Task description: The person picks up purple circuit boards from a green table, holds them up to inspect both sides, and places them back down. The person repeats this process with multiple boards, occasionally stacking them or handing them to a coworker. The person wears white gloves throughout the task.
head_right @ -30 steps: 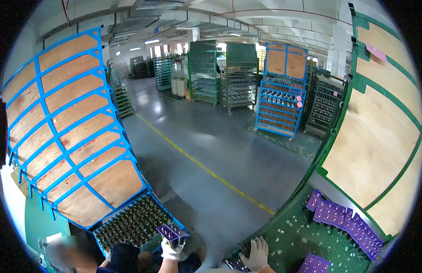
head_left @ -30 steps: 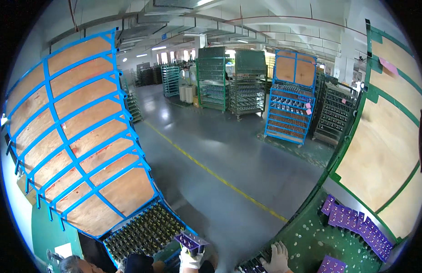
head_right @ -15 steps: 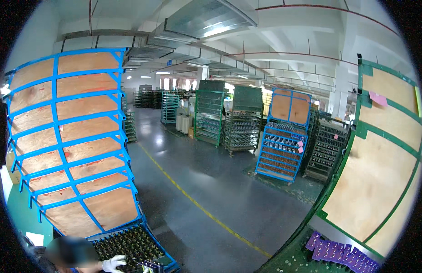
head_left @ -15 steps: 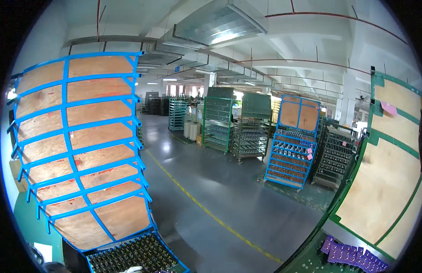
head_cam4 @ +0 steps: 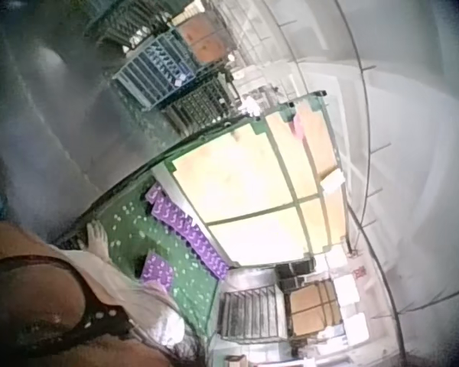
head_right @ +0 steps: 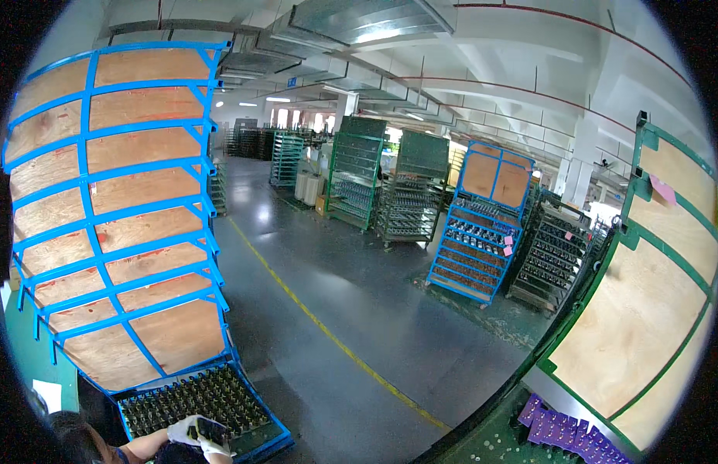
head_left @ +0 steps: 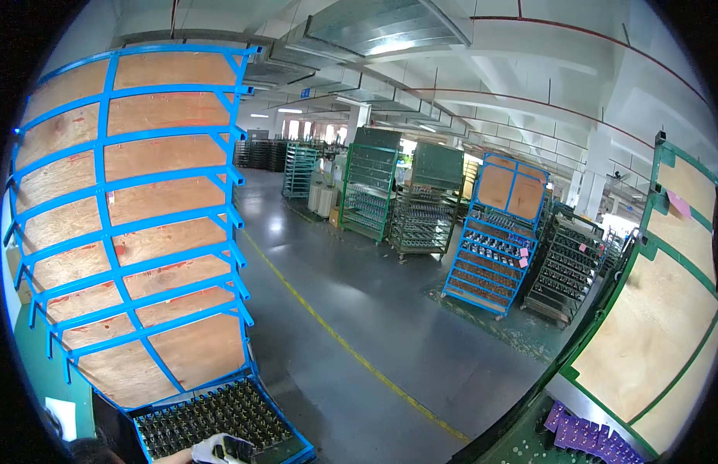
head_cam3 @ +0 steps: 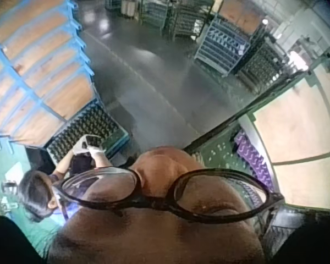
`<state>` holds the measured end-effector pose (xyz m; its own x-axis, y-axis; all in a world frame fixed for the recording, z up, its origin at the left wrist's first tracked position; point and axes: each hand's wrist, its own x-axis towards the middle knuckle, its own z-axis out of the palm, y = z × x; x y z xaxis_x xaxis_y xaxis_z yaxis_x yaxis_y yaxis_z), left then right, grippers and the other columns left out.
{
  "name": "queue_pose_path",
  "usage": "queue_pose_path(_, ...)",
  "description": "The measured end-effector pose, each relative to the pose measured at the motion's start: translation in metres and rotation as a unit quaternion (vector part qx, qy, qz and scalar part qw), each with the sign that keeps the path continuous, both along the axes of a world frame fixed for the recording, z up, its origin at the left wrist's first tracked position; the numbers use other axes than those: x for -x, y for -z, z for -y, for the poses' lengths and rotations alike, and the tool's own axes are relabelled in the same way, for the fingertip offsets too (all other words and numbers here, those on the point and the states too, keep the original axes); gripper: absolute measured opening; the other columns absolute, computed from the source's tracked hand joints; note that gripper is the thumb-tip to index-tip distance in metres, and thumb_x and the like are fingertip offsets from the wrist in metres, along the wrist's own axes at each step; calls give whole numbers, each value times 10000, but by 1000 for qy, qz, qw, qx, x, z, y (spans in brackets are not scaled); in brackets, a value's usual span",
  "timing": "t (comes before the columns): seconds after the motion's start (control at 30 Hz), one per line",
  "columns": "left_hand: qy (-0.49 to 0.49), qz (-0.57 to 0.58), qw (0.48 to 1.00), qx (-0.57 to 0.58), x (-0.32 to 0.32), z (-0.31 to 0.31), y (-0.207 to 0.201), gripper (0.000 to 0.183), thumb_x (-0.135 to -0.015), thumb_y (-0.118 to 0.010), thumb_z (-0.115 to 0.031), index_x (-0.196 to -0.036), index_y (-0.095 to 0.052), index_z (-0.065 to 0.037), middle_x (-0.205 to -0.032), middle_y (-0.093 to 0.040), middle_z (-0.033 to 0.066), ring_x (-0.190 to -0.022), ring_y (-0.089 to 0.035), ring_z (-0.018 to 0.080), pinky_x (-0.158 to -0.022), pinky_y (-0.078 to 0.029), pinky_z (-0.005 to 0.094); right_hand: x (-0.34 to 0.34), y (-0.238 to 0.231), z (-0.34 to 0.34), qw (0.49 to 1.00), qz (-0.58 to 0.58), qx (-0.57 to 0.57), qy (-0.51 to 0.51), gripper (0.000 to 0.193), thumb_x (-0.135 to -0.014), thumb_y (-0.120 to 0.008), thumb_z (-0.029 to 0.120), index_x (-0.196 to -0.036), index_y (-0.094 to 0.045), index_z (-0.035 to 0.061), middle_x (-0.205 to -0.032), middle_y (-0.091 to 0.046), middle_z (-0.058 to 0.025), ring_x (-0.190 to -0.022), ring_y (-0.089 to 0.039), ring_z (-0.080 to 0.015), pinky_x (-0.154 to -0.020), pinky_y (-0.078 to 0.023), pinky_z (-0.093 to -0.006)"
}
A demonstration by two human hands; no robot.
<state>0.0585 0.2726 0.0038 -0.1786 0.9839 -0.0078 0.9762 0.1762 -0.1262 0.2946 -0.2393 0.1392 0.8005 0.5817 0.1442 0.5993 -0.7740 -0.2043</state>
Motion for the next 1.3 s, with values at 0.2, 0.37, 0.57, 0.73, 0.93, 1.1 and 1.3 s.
queue_pose_path(0.2,82,-38,993,80,-67,64,0,565,-991,-420,-449,-1417,-427,-77,-1445,-422,97,-1304,-382,222,-1086,-315,358,2,-4,-4,1000,5,-24,5,758,-813,-687,391,-1394,-395,1,-1439,-393,-248,-1360,-321,-434,-1110,-290,-539)
queue_pose_path(0.37,-3,805,559,196,-145,142,-22,437,-988,-503,-393,-1230,-568,-35,-1161,-627,114,-1036,-555,241,-951,-440,371,4,1,-6,998,20,-63,5,757,-807,-696,382,-1387,-394,1,-1424,-408,-250,-1349,-335,-442,-1097,-304,-549)
queue_pose_path(0.57,355,680,602,224,-221,245,-71,273,-910,-656,-214,-1150,-635,-87,-1036,-658,138,-971,-624,271,-857,-502,374,16,7,10,982,72,-172,6,735,-802,-733,308,-1386,-391,20,-1389,-448,-250,-1282,-415,-463,-1065,-350,-546)
queue_pose_path(0.73,558,659,483,144,-236,290,-133,290,-865,-688,-200,-1122,-638,-73,-1033,-660,182,-955,-627,371,-825,-516,429,11,-38,61,955,202,-210,47,654,-802,-735,149,-1370,-435,29,-1313,-521,-232,-1166,-529,-428,-992,-437,-490)
queue_pose_path(0.93,730,594,304,148,-230,357,-168,327,-844,-707,-230,-1106,-640,-47,-1089,-649,201,-1046,-599,416,-894,-486,510,39,-82,177,910,234,-217,264,488,-833,-678,93,-1296,-540,23,-1166,-620,-200,-1075,-584,-384,-923,-470,-453)
queue_pose_path(1.1,864,326,320,212,-214,423,-181,575,-858,-645,-461,-1229,-589,-26,-1322,-531,209,-1289,-434,433,-1099,-289,586,77,-63,306,865,185,-229,406,441,-847,-667,164,-1256,-579,25,-1147,-634,-196,-1053,-596,-379,-934,-464,-454)
queue_pose_path(1.3,901,65,373,210,-225,498,-198,940,-862,-427,-727,-1476,-331,-22,-1477,-350,288,-1438,-230,417,-1163,-119,578,125,-37,369,939,133,76,307,478,-856,-664,174,-1298,-554,29,-1253,-594,-212,-1128,-584,-383,-982,-451,-462)
